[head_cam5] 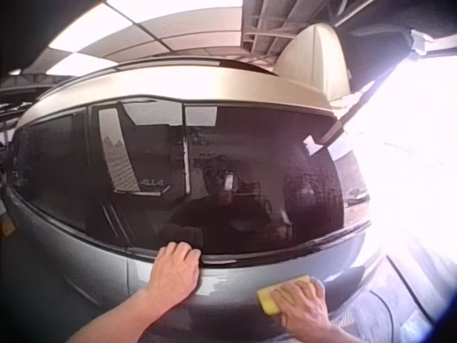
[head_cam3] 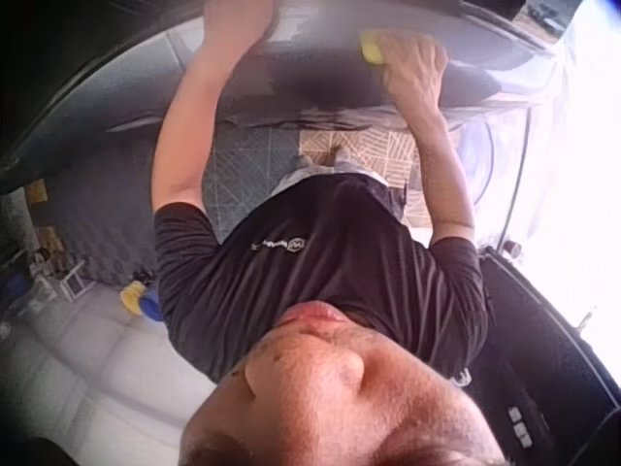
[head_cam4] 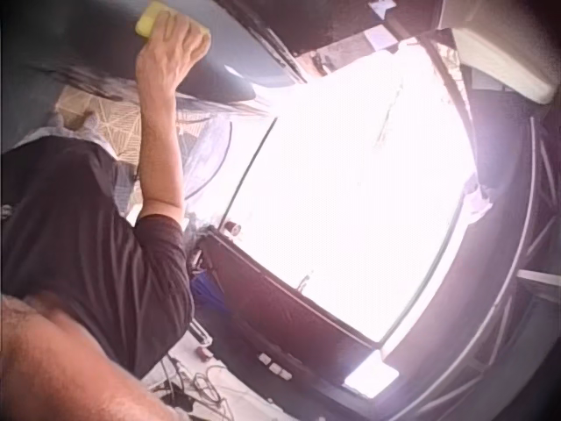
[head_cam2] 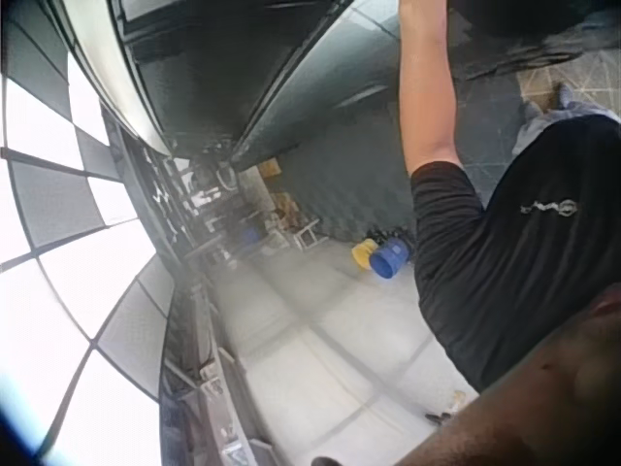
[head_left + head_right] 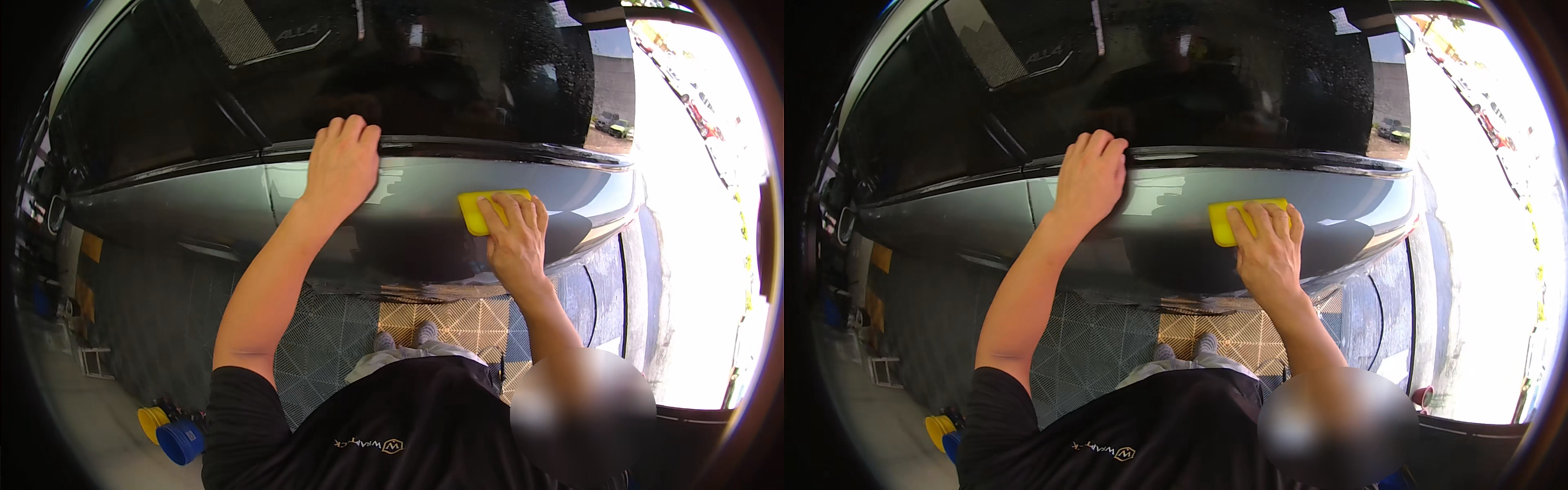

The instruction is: The person applies a transparent protective film to the rear taillight area of a car. They use a yellow squeegee to smooth the film and remove bubbles, a knife to trim the edges, and a heat gun to warm the material for better adhesion. The person repeatedly peels back the film to adjust its position and ensure a clean finish.

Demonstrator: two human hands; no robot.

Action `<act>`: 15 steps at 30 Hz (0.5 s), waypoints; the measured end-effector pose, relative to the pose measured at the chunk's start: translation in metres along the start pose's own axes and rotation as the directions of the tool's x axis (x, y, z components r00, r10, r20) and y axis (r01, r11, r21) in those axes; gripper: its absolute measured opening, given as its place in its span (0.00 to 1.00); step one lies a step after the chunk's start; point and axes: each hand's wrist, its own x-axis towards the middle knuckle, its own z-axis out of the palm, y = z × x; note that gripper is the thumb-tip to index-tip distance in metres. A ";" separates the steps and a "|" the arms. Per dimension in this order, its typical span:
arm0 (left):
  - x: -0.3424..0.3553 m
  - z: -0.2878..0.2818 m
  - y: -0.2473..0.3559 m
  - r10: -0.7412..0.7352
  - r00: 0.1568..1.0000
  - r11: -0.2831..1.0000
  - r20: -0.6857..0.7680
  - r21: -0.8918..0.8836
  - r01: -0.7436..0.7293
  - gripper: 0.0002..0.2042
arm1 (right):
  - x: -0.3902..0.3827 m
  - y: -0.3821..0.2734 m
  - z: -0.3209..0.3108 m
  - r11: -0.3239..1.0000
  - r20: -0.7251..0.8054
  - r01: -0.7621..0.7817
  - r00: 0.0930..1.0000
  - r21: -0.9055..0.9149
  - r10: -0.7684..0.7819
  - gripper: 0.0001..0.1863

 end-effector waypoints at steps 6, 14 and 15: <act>0.029 0.013 0.052 0.250 0.968 0.965 -0.002 -0.081 -0.249 0.16 | -0.001 0.005 0.007 1.000 -0.019 0.001 1.000 0.019 -0.001 0.22; 0.070 0.054 0.139 0.245 0.955 0.968 0.166 0.009 -0.249 0.14 | -0.013 0.013 0.015 0.994 -0.046 0.044 0.998 0.099 -0.040 0.22; 0.072 0.054 0.138 0.245 0.951 0.969 0.188 -0.004 -0.248 0.13 | -0.013 0.015 0.015 0.994 -0.045 0.056 0.998 0.092 -0.053 0.23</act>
